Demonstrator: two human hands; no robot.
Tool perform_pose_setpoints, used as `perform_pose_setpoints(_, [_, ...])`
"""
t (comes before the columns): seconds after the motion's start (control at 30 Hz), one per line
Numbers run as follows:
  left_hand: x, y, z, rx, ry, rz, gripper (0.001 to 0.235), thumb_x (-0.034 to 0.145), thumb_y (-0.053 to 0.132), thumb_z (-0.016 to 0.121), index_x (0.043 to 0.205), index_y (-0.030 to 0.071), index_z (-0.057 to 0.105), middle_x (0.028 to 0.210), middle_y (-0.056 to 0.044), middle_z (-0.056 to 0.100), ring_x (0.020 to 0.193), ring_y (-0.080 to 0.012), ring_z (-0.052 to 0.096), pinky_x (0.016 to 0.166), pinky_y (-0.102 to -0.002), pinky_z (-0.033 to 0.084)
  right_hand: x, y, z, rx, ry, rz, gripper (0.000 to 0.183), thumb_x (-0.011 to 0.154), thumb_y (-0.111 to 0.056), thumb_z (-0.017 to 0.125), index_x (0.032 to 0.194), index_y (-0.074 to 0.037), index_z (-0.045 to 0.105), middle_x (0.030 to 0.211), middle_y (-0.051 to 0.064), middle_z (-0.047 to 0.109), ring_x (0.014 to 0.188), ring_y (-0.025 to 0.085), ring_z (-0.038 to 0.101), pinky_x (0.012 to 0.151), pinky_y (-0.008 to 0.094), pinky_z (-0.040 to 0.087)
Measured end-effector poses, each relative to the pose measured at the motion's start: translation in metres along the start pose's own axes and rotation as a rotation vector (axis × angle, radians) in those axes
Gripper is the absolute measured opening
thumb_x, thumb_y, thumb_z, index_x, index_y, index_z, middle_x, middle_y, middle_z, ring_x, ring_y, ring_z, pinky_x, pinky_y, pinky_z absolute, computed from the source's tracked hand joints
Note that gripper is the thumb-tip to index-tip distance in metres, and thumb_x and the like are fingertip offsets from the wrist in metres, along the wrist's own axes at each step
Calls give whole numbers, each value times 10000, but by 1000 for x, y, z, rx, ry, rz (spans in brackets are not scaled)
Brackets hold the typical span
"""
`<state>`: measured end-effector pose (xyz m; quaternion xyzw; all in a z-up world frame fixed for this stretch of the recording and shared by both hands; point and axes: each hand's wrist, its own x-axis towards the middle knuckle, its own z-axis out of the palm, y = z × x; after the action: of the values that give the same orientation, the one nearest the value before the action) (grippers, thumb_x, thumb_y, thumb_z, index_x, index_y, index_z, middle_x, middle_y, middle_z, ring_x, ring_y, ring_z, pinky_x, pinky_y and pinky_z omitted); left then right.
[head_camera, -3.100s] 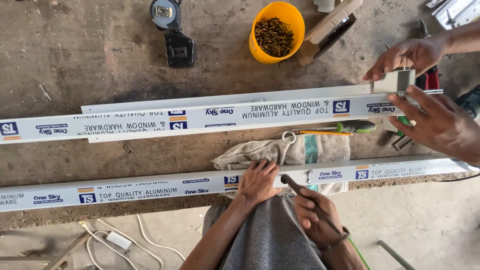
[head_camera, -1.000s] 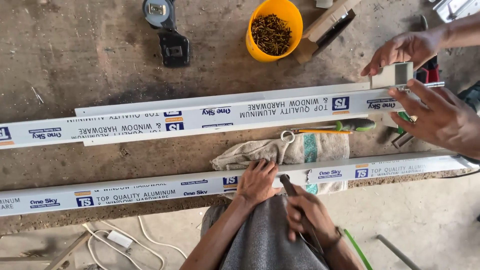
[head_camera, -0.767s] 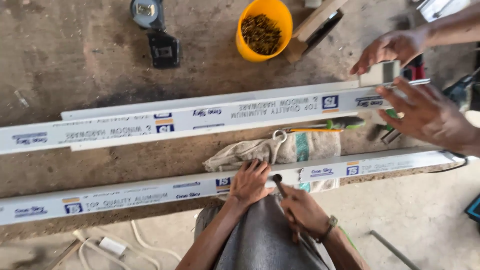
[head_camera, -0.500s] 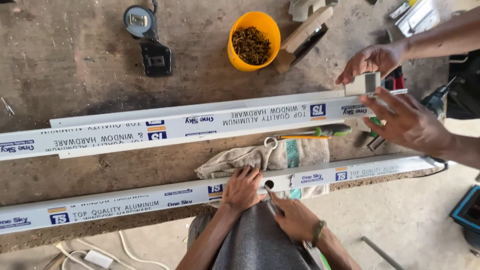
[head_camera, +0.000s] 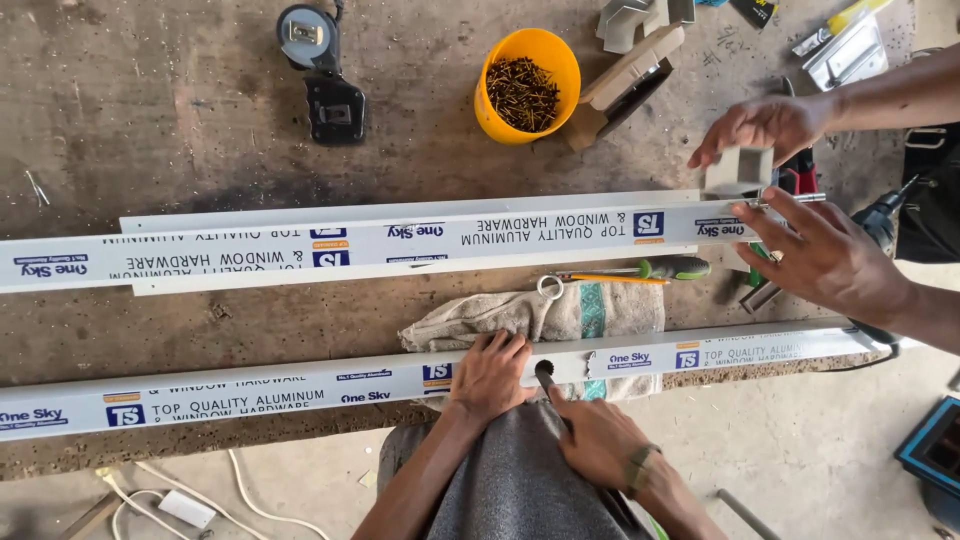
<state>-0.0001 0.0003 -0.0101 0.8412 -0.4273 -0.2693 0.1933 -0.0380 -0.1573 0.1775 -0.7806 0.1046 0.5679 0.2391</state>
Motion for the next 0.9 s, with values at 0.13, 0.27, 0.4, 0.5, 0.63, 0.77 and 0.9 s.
perform_pose_setpoints(0.13, [-6, 4, 5, -41, 126, 1, 748, 834, 539, 827, 1347, 24, 650, 1437, -133, 622, 1345, -351, 529, 1115, -565, 412, -12, -8, -17, 25, -37, 89, 681, 952, -115, 550, 1580, -303, 368, 713, -30, 723, 514, 56, 547, 479, 176, 491])
perform_pose_setpoints(0.27, [-6, 3, 0, 56, 110, 17, 756, 854, 684, 685, 1332, 99, 643, 1435, -92, 613, 1330, -319, 554, 1066, -536, 482, -14, -9, -17, 30, -42, 73, 661, 992, -184, 511, 1613, -263, 297, 660, -4, 607, 495, 88, 484, 506, 237, 496])
perform_pose_setpoints(0.4, [1, -2, 0, 77, -21, 22, 855, 911, 807, 489, 1418, 126, 585, 1534, -116, 557, 1404, -344, 512, 1095, -561, 451, 1, 12, -15, 60, -67, 33, 642, 1004, -177, 515, 1612, -268, 331, 524, -19, 451, 400, 61, 373, 418, 183, 418])
perform_pose_setpoints(0.5, [-14, 9, -19, 39, 186, -7, 656, 831, 593, 769, 1230, 88, 641, 1267, -109, 620, 1230, -318, 588, 993, -526, 493, 17, 5, -2, 244, 60, 30, 590, 900, -165, 569, 1488, -127, 549, 1121, 260, 772, 1083, 448, 727, 919, 545, 584])
perform_pose_setpoints(0.63, [-5, -4, -4, 35, -71, 8, 896, 920, 813, 418, 1433, 94, 564, 1597, -152, 476, 1447, -371, 460, 1141, -579, 396, 4, 17, -9, 370, -51, -16, 450, 981, -164, 564, 1420, -153, 664, 470, -33, 484, 347, 62, 361, 366, 184, 267])
perform_pose_setpoints(0.77, [-1, -1, 0, 55, -97, 28, 828, 938, 745, 494, 1462, 104, 520, 1592, -139, 467, 1447, -379, 442, 1160, -599, 367, 12, 25, 6, 648, -32, 83, 486, 1032, -160, 525, 1517, -128, 538, 502, 8, 531, 355, 106, 472, 334, 208, 404])
perform_pose_setpoints(0.9, [-2, -1, -2, 59, -34, 25, 827, 926, 762, 515, 1417, 97, 559, 1519, -138, 553, 1381, -368, 531, 1111, -588, 436, -9, 0, 0, 802, 12, 176, 562, 1013, -149, 527, 1571, -164, 470, 510, 52, 528, 357, 155, 479, 296, 265, 408])
